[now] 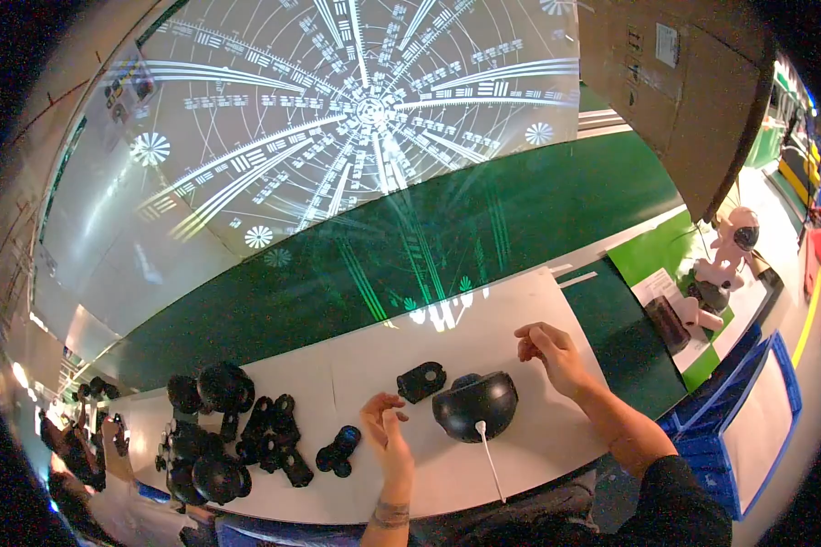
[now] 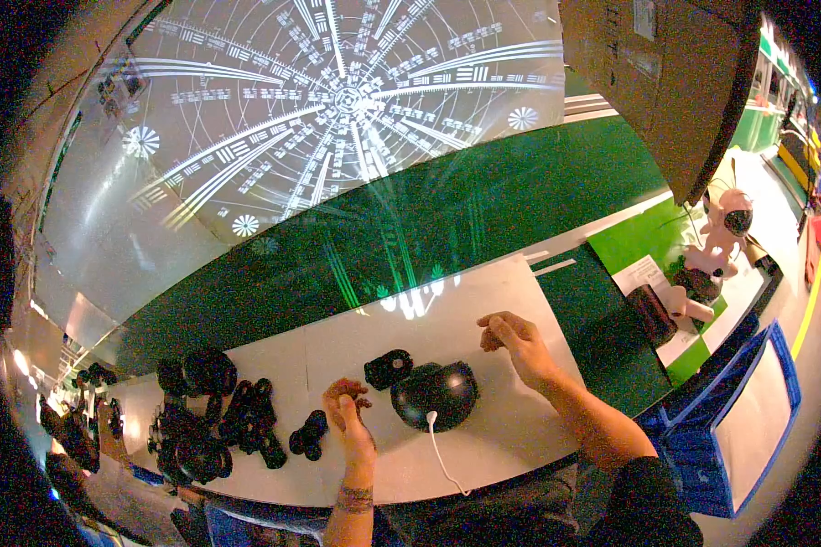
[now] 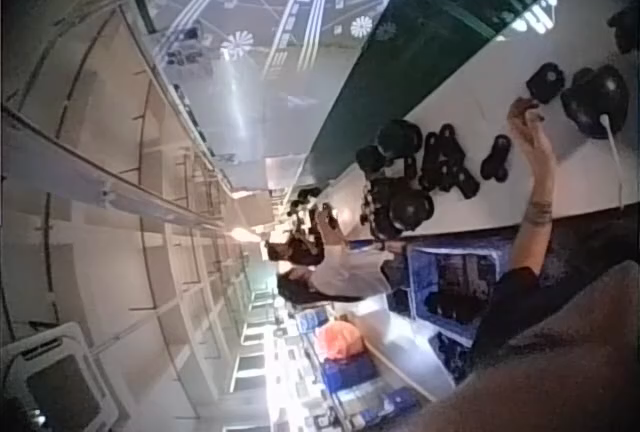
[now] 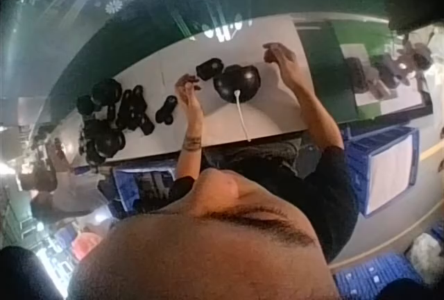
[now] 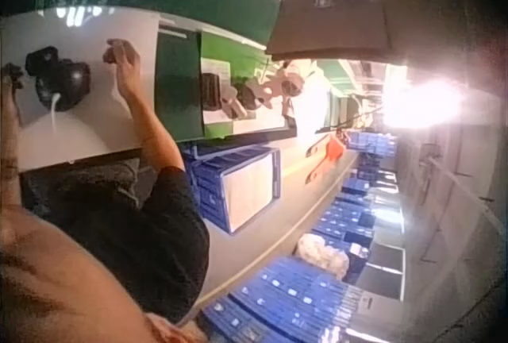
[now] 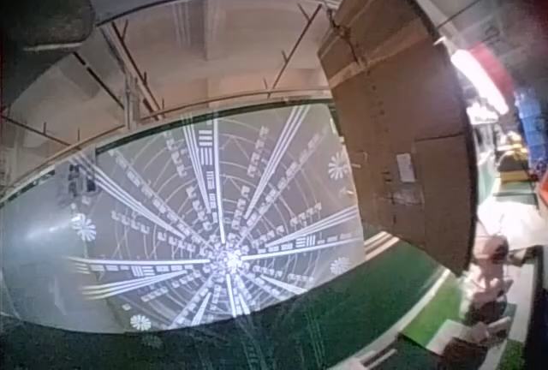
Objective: Testing and calibrating the output and alignment of spherical light projectors at a testing station.
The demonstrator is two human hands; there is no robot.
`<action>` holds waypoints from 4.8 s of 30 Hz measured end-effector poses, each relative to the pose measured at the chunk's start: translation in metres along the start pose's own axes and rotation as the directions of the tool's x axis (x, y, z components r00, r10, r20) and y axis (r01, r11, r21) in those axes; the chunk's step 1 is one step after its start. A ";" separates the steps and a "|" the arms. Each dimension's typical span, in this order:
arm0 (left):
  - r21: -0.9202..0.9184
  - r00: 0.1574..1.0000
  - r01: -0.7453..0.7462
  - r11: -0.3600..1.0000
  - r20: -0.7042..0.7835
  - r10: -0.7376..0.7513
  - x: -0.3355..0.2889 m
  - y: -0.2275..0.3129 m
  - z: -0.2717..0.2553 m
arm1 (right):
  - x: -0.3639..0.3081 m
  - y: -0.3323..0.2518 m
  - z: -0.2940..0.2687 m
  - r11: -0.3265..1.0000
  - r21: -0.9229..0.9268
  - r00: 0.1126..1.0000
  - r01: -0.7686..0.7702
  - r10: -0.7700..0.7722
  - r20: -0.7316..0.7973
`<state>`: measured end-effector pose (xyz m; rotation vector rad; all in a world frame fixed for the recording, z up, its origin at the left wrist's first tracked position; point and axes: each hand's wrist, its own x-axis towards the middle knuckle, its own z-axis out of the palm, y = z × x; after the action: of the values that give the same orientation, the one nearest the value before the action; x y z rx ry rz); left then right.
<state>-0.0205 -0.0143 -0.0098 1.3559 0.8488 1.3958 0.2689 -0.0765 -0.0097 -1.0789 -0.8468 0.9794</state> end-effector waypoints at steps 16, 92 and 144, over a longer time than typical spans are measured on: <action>-0.004 1.000 0.013 1.000 0.003 -0.013 0.000 0.000 0.000 | -0.001 -0.001 0.001 1.000 -0.026 1.000 -0.009 0.009 0.002; 0.347 0.517 -0.338 0.875 0.845 -0.135 0.060 0.043 0.011 | -0.012 -0.063 0.063 0.464 -0.589 0.681 0.661 -0.043 0.731; 0.311 0.591 -0.352 0.883 0.805 -0.048 0.049 0.029 0.011 | -0.012 -0.062 0.063 0.377 -0.585 0.669 0.718 -0.140 0.730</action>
<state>-0.0103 0.0226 0.0336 2.2176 0.4183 0.5373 0.2210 -0.0791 0.0655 -1.2236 -2.2160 0.2996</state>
